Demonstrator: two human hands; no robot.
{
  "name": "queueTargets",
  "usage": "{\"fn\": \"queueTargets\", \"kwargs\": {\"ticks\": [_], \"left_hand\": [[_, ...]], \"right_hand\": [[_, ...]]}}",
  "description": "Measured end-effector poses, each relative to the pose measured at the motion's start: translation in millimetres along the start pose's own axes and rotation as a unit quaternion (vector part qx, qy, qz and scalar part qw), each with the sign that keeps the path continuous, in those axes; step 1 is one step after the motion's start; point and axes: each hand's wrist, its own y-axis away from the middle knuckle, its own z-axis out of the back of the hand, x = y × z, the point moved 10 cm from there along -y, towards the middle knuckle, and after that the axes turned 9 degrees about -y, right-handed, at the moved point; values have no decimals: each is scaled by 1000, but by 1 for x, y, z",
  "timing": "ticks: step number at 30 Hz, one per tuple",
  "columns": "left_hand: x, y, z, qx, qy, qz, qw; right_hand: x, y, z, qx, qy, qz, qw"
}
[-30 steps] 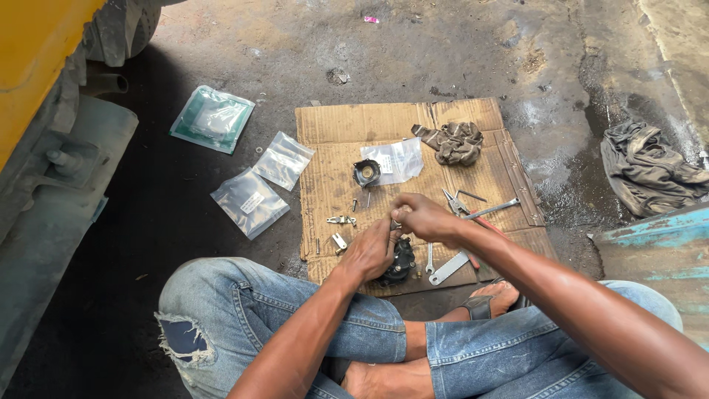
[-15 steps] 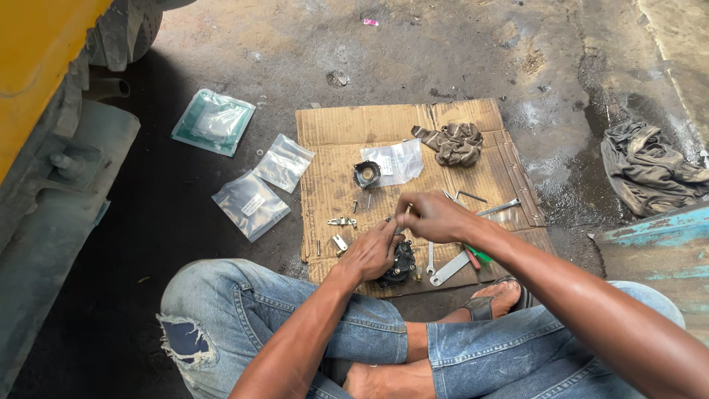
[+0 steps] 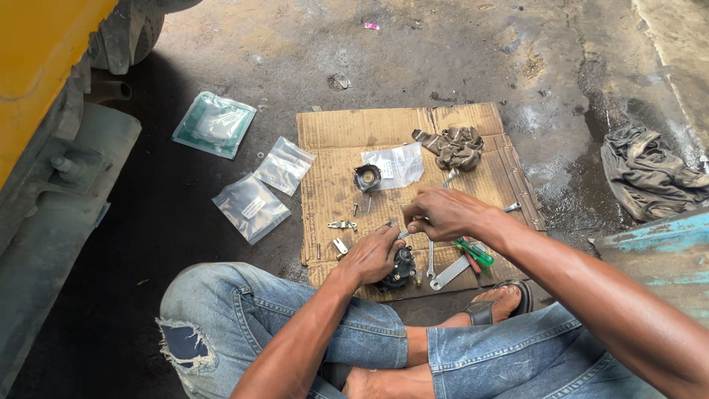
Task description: The person sits on the ground and works on a small mechanical component, likely a carburetor, using a screwdriver and wrench. They manipulate screws and internal parts, occasionally picking up small pieces from a cardboard sheet where tools and parts are laid out.
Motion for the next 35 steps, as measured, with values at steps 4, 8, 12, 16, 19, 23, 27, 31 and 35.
{"fn": "queueTargets", "kwargs": {"ticks": [4, 8, 12, 16, 19, 23, 27, 31, 35], "left_hand": [[-6, 2, 9, -24, -1, -13, 1000], [0, 3, 7, 8, 21, 22, 999], [-4, 5, 12, -18, 58, -1, 998], [-4, 5, 12, -14, 40, 4, 999], [-4, 5, 8, 0, 35, 28, 999], [0, 3, 2, -7, 11, 61, 998], [0, 3, 6, -62, -25, 49, 997], [-6, 6, 12, -109, -40, 24, 993], [-9, 9, 14, -107, -26, 35, 993]], "right_hand": [[-1, 3, -8, -7, 61, 25, 998], [21, 1, -7, -37, 143, 107, 983], [47, 4, -1, -100, 227, 209, 946], [21, -8, -17, -12, 173, 114, 978], [5, -5, -23, 5, 129, 98, 987], [0, -2, -27, -28, 89, 141, 986], [-13, -5, -39, -19, 49, 89, 995], [-16, 4, -42, -87, 15, 81, 993], [-29, 7, -53, -107, -10, 19, 994]]}}
